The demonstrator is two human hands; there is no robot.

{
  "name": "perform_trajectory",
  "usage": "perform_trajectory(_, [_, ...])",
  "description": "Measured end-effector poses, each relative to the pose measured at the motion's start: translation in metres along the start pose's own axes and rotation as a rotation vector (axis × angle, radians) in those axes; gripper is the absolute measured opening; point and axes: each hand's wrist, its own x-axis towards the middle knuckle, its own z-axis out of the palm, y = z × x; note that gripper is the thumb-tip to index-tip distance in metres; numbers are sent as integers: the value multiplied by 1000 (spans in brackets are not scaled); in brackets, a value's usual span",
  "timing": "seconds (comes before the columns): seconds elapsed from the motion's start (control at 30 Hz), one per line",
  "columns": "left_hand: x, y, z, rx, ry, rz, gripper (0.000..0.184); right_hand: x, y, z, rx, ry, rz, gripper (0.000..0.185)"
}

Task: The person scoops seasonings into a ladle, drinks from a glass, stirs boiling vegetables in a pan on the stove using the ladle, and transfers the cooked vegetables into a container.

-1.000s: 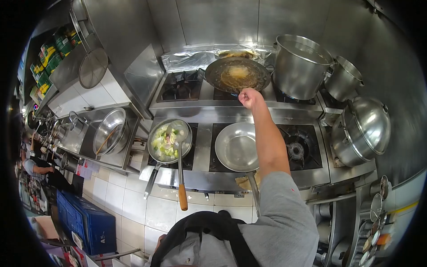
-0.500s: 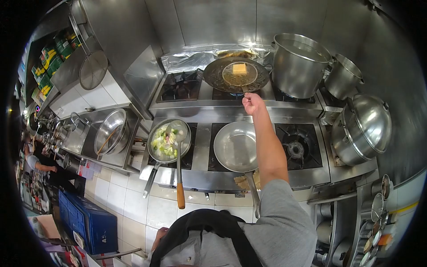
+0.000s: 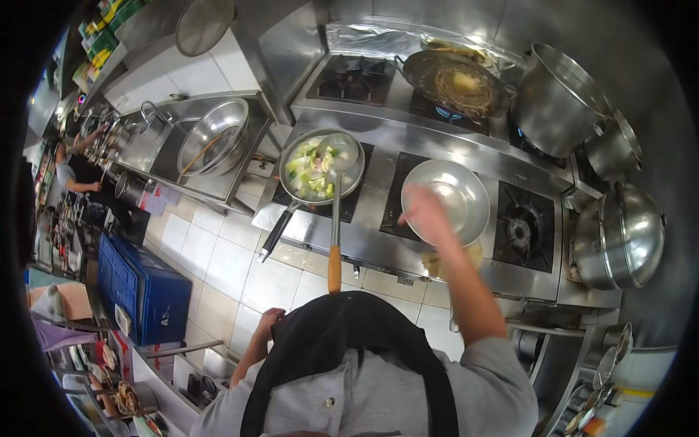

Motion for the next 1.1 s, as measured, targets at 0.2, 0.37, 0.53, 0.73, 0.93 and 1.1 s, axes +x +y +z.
perform_trajectory(0.2, [35, 127, -33, -847, -277, 9, 44, -46, 39, 175, 554, -312, 709, 43])
perform_trajectory(0.37, [45, 238, -46, -894, -663, -6, 50, -29, 5, 188, 724, -230, 729, 25])
perform_trajectory(0.53, [60, 250, -51, -828, -935, -155, 28, -62, -4, 150, 138, -171, 644, 21])
perform_trajectory(0.73, [56, 248, -42, -888, -900, -155, 18, -93, 0, 138, -653, -39, 184, 21])
perform_trajectory(0.93, [57, 244, -39, -880, -934, -114, 20, -54, 0, 140, -868, 59, 197, 29])
perform_trajectory(1.1, [50, 246, -40, -872, -873, -110, 23, -27, 13, 143, -897, 31, 170, 29])
